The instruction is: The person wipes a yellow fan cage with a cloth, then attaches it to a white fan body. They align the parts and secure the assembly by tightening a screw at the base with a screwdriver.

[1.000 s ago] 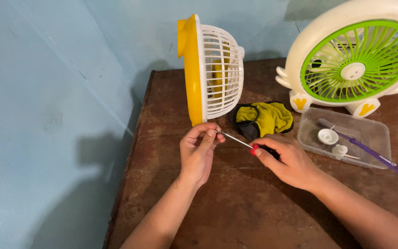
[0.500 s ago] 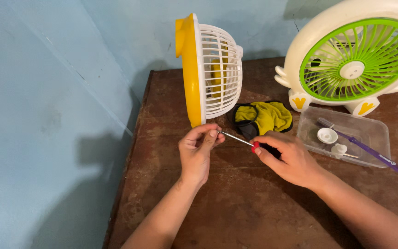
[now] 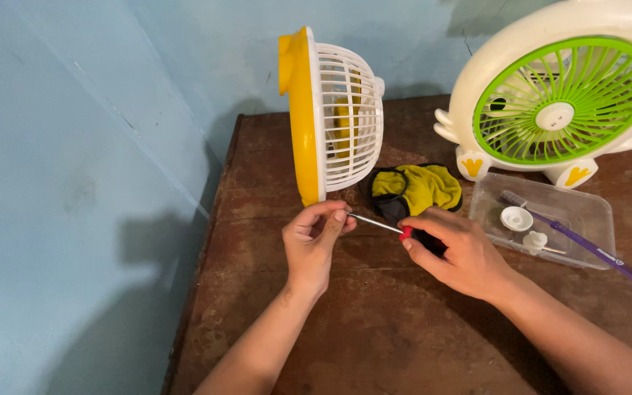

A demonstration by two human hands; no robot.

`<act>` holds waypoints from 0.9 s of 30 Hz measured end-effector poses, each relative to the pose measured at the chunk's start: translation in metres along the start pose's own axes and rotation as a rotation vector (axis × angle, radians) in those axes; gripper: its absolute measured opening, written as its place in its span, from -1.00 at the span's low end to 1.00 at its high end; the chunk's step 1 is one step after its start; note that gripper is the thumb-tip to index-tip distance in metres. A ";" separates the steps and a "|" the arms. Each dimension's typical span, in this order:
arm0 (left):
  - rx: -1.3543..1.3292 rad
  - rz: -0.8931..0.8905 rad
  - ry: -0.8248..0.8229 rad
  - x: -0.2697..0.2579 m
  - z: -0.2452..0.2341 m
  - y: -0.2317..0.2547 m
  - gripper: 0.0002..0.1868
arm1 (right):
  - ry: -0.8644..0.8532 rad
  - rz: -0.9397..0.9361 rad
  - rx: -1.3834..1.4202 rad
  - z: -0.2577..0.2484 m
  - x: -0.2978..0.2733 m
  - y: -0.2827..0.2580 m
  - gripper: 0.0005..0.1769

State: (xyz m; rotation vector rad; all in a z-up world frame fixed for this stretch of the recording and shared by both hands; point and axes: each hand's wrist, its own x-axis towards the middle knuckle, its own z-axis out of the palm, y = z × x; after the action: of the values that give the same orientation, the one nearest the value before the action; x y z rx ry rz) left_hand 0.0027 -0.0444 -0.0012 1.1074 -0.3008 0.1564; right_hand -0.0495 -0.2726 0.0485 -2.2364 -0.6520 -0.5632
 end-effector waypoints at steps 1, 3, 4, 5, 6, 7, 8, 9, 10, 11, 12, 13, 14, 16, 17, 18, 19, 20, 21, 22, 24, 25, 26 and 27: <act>0.029 0.015 -0.018 0.001 -0.001 0.000 -0.83 | -0.014 0.032 0.007 0.000 0.000 0.000 -0.74; 0.073 0.046 -0.044 0.001 -0.003 0.001 -0.84 | -0.043 0.095 0.024 -0.001 -0.001 0.001 -0.73; 0.088 0.064 -0.056 0.001 -0.005 0.002 -0.85 | -0.049 0.043 0.009 -0.002 -0.001 0.002 -0.73; 0.103 0.081 -0.067 0.002 -0.006 0.003 -0.85 | -0.054 -0.009 -0.007 -0.003 -0.001 0.003 -0.73; 0.120 0.096 -0.090 0.003 -0.007 0.004 -0.85 | -0.060 -0.061 -0.024 -0.003 -0.001 0.004 -0.74; 0.138 0.110 -0.113 0.004 -0.009 0.006 -0.86 | -0.115 0.023 0.015 -0.003 -0.001 0.006 -0.73; 0.155 0.124 -0.136 0.005 -0.010 0.008 -0.86 | -0.172 0.108 0.054 -0.003 -0.001 0.008 -0.72; 0.160 0.121 -0.152 0.005 -0.010 0.010 -0.86 | -0.229 0.193 0.093 -0.003 -0.001 0.010 -0.72; 0.166 0.119 -0.168 0.006 -0.010 0.013 -0.87 | -0.202 0.126 0.073 -0.002 -0.001 0.012 -0.71; 0.171 0.117 -0.183 0.007 -0.010 0.016 -0.87 | -0.175 0.058 0.052 -0.001 0.000 0.014 -0.70; 0.208 0.112 -0.183 0.008 -0.009 0.019 -0.85 | -0.150 -0.009 0.033 0.000 0.000 0.016 -0.69; 0.244 0.107 -0.182 0.009 -0.008 0.023 -0.82 | -0.161 0.051 0.034 0.000 0.000 0.018 -0.69; 0.280 0.101 -0.181 0.009 -0.008 0.027 -0.80 | -0.173 0.110 0.035 0.001 0.001 0.020 -0.68; 0.342 0.122 -0.179 0.012 -0.011 0.035 -0.62 | -0.192 0.201 0.023 0.001 0.001 0.023 -0.68; 0.373 0.131 -0.178 0.012 -0.014 0.039 -0.53 | -0.198 0.232 0.009 0.000 0.001 0.025 -0.67; 0.393 0.146 -0.142 0.011 -0.018 0.043 -0.56 | -0.207 0.260 -0.005 0.000 0.000 0.026 -0.67; 0.414 0.161 -0.105 0.012 -0.023 0.047 -0.59 | -0.199 0.207 -0.012 -0.001 0.000 0.025 -0.67; 0.437 0.183 -0.074 0.015 -0.029 0.052 -0.62 | -0.182 0.149 -0.019 -0.002 0.001 0.025 -0.68; 0.544 0.178 -0.045 0.017 -0.035 0.055 -0.65 | -0.166 0.090 -0.027 -0.003 0.004 0.026 -0.68; 0.656 0.161 -0.017 0.016 -0.042 0.058 -0.68 | -0.190 0.112 -0.052 -0.002 0.004 0.025 -0.67; 0.794 0.102 0.015 0.011 -0.051 0.056 -0.70 | -0.237 0.155 -0.102 -0.002 0.006 0.026 -0.65; 0.821 0.062 0.018 0.008 -0.055 0.054 -0.69 | -0.247 0.144 -0.110 -0.001 0.008 0.026 -0.65; 0.844 0.022 0.019 0.007 -0.056 0.052 -0.68 | -0.257 0.134 -0.121 -0.001 0.012 0.027 -0.64; 0.873 0.076 -0.006 0.007 -0.058 0.050 -0.64 | -0.267 0.125 -0.132 -0.001 0.016 0.028 -0.63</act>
State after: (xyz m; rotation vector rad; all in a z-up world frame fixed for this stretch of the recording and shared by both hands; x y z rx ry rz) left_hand 0.0055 0.0291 0.0199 1.9611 -0.2843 0.3720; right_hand -0.0207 -0.2857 0.0432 -2.4816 -0.6164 -0.2531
